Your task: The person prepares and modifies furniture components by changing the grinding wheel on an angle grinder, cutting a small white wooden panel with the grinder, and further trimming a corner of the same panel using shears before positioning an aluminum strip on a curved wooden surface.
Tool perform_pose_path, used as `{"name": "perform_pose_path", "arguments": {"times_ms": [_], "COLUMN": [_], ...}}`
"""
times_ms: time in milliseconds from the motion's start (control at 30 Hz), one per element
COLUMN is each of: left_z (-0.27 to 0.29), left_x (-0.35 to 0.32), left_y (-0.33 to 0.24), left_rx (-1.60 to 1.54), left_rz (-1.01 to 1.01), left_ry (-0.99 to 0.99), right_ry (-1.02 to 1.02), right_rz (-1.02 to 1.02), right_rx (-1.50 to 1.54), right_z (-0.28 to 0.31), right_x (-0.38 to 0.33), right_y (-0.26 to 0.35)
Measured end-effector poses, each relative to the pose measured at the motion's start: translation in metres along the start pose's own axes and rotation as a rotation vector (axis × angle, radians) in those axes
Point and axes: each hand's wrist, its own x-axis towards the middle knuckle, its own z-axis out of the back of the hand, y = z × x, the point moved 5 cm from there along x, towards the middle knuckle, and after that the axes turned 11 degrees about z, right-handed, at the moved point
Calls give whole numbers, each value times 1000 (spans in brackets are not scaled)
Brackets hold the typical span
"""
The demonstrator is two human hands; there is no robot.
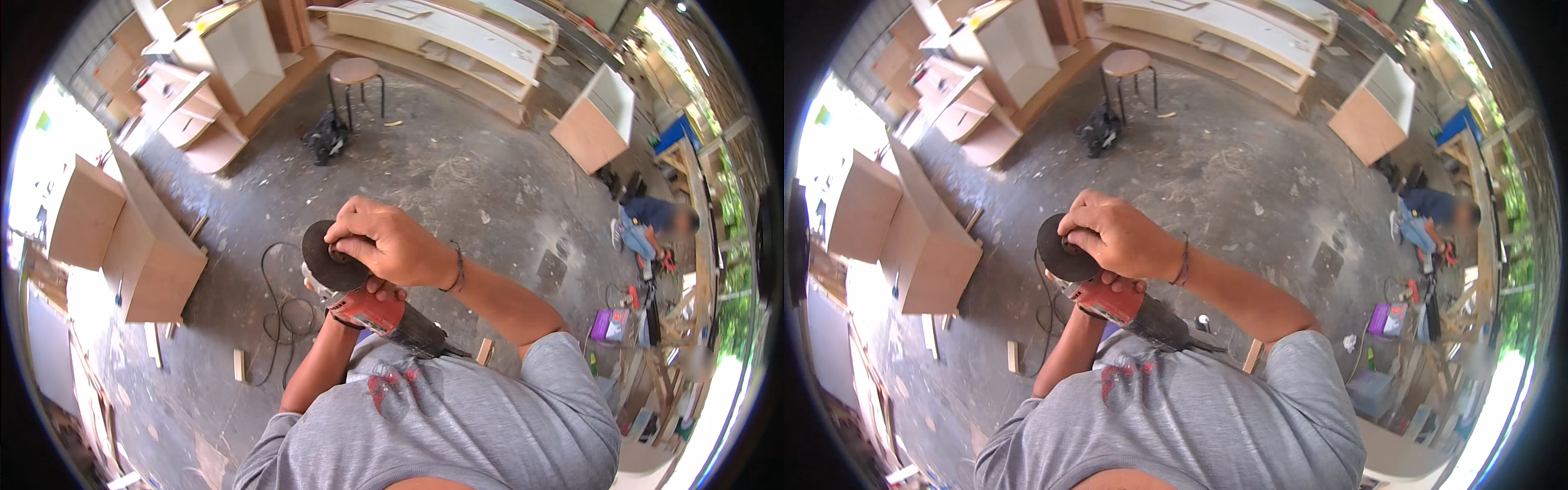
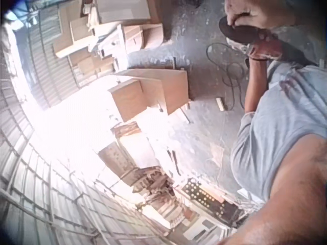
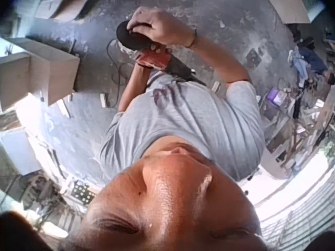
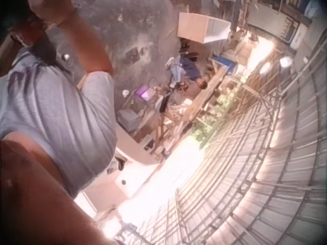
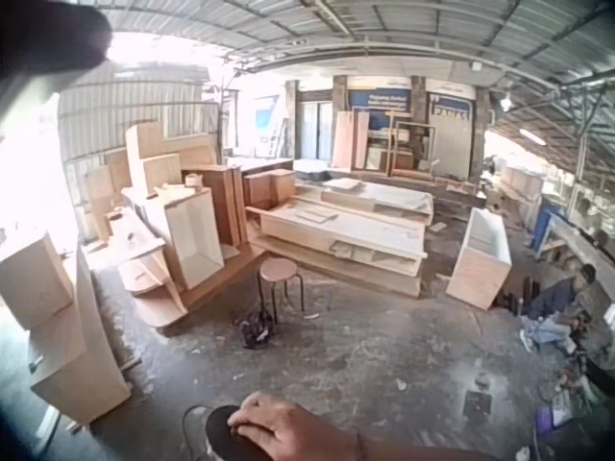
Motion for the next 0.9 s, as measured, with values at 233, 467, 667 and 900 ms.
{"name": "perform_pose_path", "arguments": {"times_ms": [233, 467, 667, 900], "left_z": [1, -2, 13, -5], "left_x": [23, 34, 29, 28], "left_y": [2, -2, 2, 0], "left_rx": [-47, -59, -105, -173], "left_rz": [79, 76, 50, -8], "left_ry": [65, 113, 139, 204], "right_ry": [-5, 48, 70, 98], "right_rz": [-7, 10, 109, 22], "right_rx": [-131, -186, -296, -252], "right_z": [18, 26, 29, 26], "right_x": [-17, -17, -15, -10], "right_y": [1, 1, 3, 7]}}
